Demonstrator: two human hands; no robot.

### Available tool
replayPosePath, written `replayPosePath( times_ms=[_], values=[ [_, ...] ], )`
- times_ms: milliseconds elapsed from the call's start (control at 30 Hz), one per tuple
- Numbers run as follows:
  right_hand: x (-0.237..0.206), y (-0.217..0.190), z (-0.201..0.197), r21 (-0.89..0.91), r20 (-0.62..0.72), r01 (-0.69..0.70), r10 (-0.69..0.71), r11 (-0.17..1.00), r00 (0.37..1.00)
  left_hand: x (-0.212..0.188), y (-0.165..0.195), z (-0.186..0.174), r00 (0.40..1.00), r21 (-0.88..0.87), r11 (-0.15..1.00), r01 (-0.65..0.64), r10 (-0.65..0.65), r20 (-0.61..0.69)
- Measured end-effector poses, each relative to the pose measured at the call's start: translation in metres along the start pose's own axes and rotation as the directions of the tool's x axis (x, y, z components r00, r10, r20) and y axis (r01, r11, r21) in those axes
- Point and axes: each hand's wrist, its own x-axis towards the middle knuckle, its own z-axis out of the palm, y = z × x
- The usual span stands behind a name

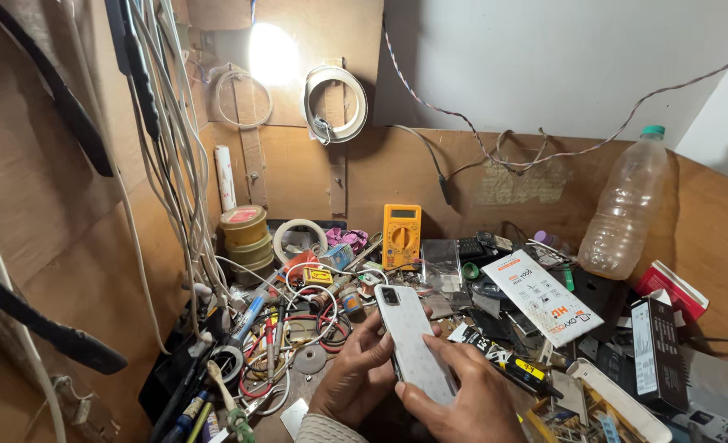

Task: The person disassembles a smartphone by prying open the back cover and separating the screen assembly from the chassis. They then reassemble the device by aligning and snapping the screen and back cover back into place.

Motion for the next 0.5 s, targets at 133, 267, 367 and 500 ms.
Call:
replayPosePath(
  times_ms=[133,267,367,500],
  values=[
    [-0.002,-0.007,-0.012,0.004,0.035,0.018,-0.018,1.0,0.999,0.001,-0.001,-0.001,1.0,0.005,1.0,0.0,0.0,0.0],
    [-0.004,-0.015,-0.024,0.015,0.064,0.006,-0.007,1.0,0.998,0.001,0.0,-0.002,0.999,0.028,1.0,0.013,-0.012,-0.033],
    [-0.005,-0.022,-0.03,0.039,0.089,-0.052,0.048,0.998,0.995,0.0,-0.001,-0.002,0.998,0.023,1.0,0.02,-0.019,-0.057],
    [-0.007,-0.03,-0.035,0.043,0.1,-0.138,0.133,0.989,0.986,0.0,-0.002,-0.003,0.999,0.034,0.999,0.007,-0.006,-0.043]
  ],
)
